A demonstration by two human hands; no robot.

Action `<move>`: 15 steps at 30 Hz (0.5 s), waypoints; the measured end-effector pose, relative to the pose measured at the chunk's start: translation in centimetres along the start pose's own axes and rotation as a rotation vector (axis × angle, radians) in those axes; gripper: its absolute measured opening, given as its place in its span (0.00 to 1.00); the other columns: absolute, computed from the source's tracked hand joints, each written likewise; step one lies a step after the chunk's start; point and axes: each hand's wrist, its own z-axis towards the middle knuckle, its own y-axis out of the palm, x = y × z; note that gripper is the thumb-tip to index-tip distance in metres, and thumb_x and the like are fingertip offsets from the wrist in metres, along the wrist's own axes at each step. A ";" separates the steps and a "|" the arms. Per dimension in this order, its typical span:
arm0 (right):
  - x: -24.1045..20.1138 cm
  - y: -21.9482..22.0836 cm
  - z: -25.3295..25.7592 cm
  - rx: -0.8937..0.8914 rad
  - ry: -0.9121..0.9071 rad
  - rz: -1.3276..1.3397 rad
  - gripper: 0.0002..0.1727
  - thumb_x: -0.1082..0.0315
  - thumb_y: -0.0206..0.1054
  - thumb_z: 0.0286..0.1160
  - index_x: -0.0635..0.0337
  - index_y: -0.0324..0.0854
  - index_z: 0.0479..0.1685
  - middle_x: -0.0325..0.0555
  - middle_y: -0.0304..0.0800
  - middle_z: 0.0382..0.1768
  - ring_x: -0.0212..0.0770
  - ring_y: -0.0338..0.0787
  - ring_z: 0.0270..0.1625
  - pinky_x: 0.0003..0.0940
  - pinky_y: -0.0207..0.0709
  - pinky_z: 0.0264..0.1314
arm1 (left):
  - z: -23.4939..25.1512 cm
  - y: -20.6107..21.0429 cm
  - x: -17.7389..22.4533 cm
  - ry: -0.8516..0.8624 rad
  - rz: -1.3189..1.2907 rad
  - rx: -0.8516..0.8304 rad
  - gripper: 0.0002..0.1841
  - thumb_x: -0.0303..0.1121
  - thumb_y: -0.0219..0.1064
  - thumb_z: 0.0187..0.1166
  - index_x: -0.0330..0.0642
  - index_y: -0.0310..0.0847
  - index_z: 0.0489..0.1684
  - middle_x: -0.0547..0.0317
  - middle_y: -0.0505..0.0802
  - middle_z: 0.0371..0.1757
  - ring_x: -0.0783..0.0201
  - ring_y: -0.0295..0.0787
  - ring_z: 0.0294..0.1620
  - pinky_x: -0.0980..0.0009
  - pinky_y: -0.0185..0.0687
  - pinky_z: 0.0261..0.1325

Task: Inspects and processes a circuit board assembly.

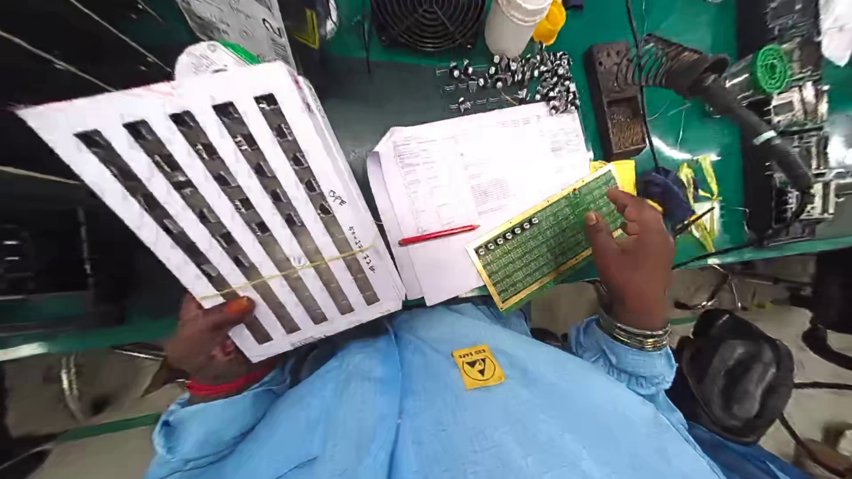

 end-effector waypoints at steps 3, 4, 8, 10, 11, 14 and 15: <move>1.3 0.2 0.6 -0.075 0.092 -0.072 0.30 0.52 0.68 0.80 0.62 0.78 0.76 0.65 0.82 0.72 0.67 0.79 0.74 0.70 0.68 0.73 | -0.2 0.9 0.8 -0.012 0.007 -0.067 0.15 0.28 0.66 0.69 0.63 0.90 0.45 0.83 0.96 0.43 0.87 0.90 0.48 0.84 0.83 0.56; 1.7 0.2 0.8 -0.091 0.116 -0.083 0.31 0.53 0.69 0.79 0.62 0.77 0.77 0.66 0.80 0.72 0.69 0.78 0.75 0.72 0.67 0.73 | -0.1 1.4 1.2 -0.032 0.019 -0.081 0.15 0.29 0.67 0.68 0.64 0.90 0.45 0.85 0.96 0.43 0.88 0.89 0.48 0.85 0.83 0.55; 3.3 0.5 1.1 -0.106 0.135 -0.114 0.33 0.52 0.73 0.75 0.63 0.78 0.76 0.71 0.78 0.73 0.75 0.74 0.77 0.74 0.65 0.74 | 0.2 2.5 1.9 -0.113 0.029 -0.144 0.16 0.33 0.75 0.64 0.65 0.87 0.49 0.87 0.95 0.46 0.88 0.89 0.50 0.86 0.83 0.57; 3.8 0.5 1.2 -0.107 0.131 -0.130 0.35 0.51 0.76 0.71 0.62 0.78 0.75 0.72 0.78 0.72 0.77 0.72 0.77 0.76 0.64 0.73 | 0.3 3.3 2.2 -0.125 0.027 -0.159 0.16 0.31 0.73 0.64 0.66 0.87 0.47 0.88 0.95 0.44 0.90 0.89 0.48 0.88 0.83 0.54; 4.0 0.5 1.3 -0.111 0.127 -0.134 0.37 0.50 0.77 0.69 0.62 0.78 0.75 0.73 0.78 0.72 0.78 0.72 0.76 0.77 0.63 0.73 | 0.4 3.3 2.0 -0.117 0.001 -0.195 0.15 0.32 0.72 0.67 0.66 0.89 0.48 0.88 0.95 0.45 0.90 0.89 0.48 0.88 0.83 0.55; 4.5 0.0 1.7 -0.141 0.136 -0.169 0.44 0.43 0.78 0.65 0.64 0.75 0.79 0.78 0.71 0.76 0.83 0.67 0.78 0.81 0.60 0.73 | 0.7 3.7 1.7 -0.121 -0.061 -0.218 0.15 0.31 0.70 0.67 0.65 0.91 0.47 0.85 0.96 0.44 0.89 0.89 0.46 0.88 0.84 0.53; 4.7 -0.1 1.8 -0.145 0.132 -0.177 0.46 0.42 0.78 0.64 0.64 0.74 0.80 0.79 0.70 0.76 0.84 0.66 0.78 0.81 0.59 0.73 | 0.6 3.8 1.6 -0.131 -0.068 -0.199 0.15 0.30 0.69 0.66 0.64 0.90 0.46 0.85 0.96 0.44 0.88 0.90 0.46 0.87 0.84 0.53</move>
